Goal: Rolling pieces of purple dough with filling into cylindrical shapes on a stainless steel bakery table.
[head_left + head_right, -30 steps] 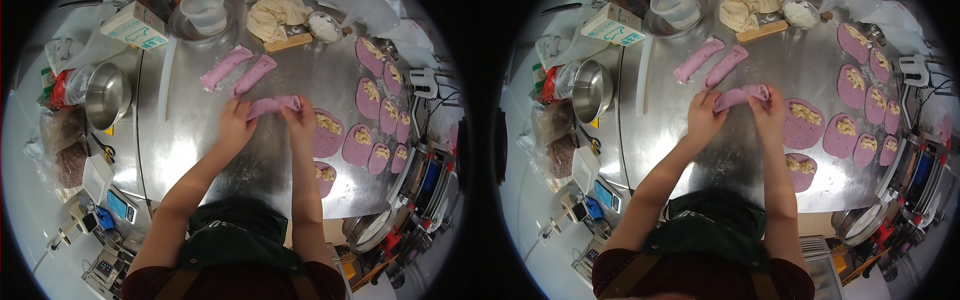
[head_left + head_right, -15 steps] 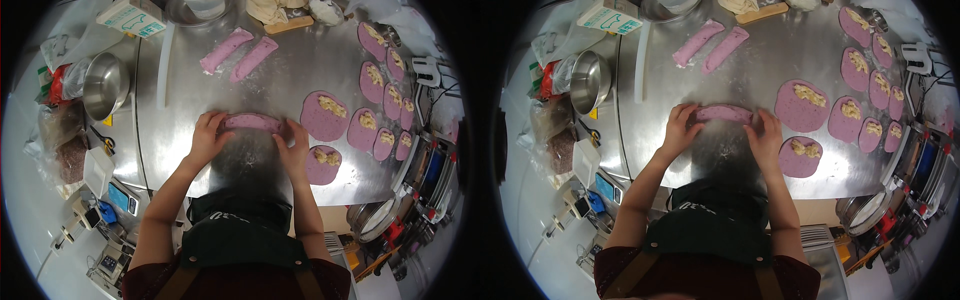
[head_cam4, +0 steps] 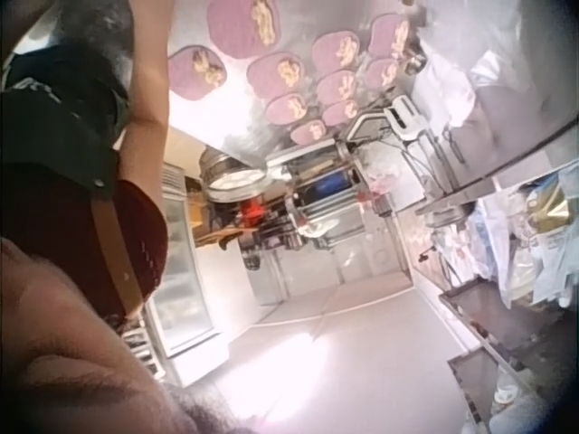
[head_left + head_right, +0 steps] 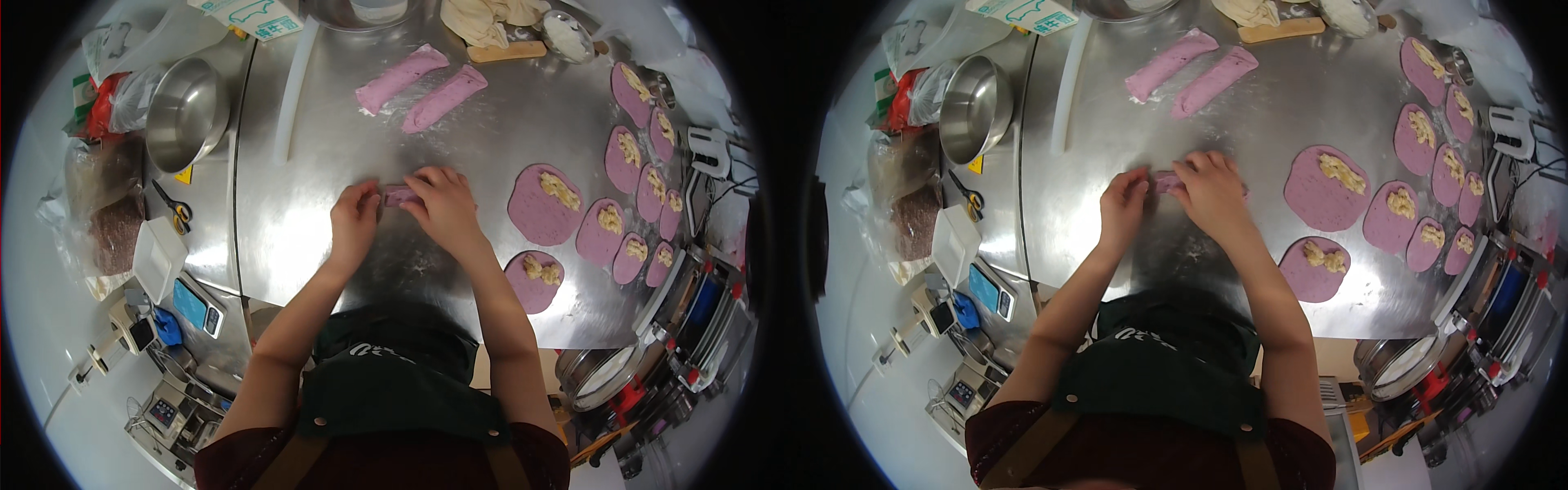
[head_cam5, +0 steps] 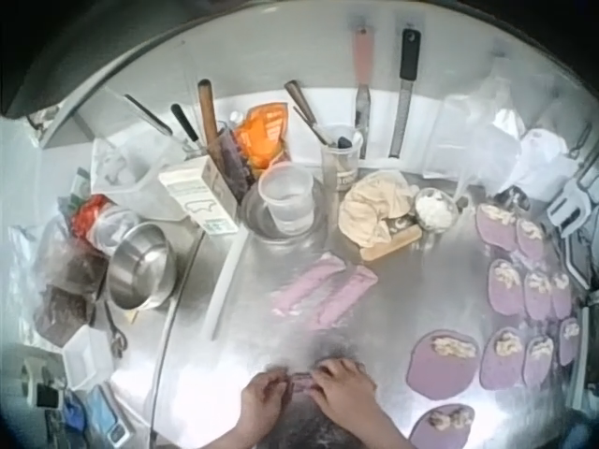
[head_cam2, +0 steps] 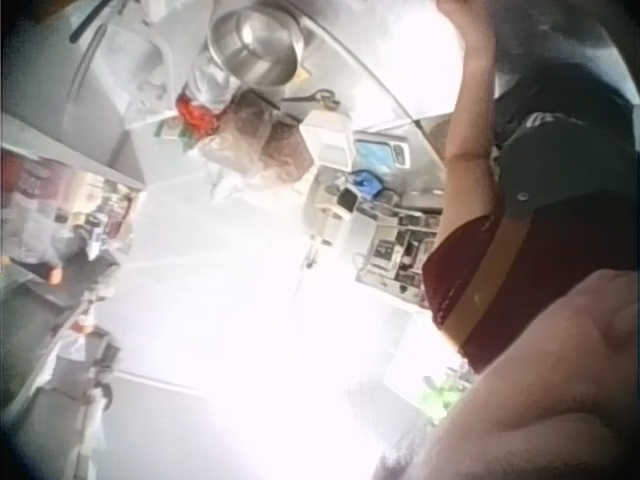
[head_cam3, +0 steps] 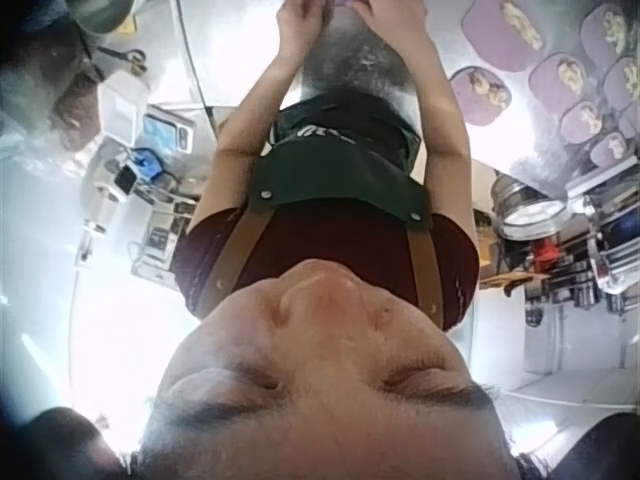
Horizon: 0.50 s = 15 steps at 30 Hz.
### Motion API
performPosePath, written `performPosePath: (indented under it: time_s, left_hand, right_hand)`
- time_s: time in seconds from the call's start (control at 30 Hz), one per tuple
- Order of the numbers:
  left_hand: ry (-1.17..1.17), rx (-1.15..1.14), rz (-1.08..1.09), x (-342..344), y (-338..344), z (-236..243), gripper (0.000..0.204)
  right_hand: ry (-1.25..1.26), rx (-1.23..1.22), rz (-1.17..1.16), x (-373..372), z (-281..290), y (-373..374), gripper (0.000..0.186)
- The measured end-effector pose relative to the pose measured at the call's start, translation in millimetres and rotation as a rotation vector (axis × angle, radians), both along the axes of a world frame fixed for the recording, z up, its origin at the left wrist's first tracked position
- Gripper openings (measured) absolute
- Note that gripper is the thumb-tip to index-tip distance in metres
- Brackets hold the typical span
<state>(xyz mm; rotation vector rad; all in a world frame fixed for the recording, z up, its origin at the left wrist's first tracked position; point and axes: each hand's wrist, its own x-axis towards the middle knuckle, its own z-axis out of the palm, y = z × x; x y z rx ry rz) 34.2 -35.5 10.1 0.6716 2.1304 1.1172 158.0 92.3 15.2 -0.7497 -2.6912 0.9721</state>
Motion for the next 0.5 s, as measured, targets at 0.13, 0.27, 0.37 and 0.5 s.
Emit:
performPosePath:
  time_s: [0.13, 0.27, 0.37, 0.5]
  left_hand:
    - [-0.286, 0.060, 0.290, 25, -5, -3, 0.028]
    - [-0.587, 0.149, 0.482, 45, -10, -11, 0.039]
    - [-0.612, 0.205, 0.555, 52, -4, -8, 0.042]
    - [-0.596, 0.302, 0.538, 56, 5, -4, 0.040]
  right_hand:
    - [-0.041, -0.026, 0.061, -16, -6, 5, 0.032]
    - [-0.070, -0.072, 0.159, -19, -8, 12, 0.030]
    - [0.002, -0.201, 0.169, -17, -13, 20, 0.025]
    - [0.062, -0.520, 0.055, -11, -12, 26, 0.022]
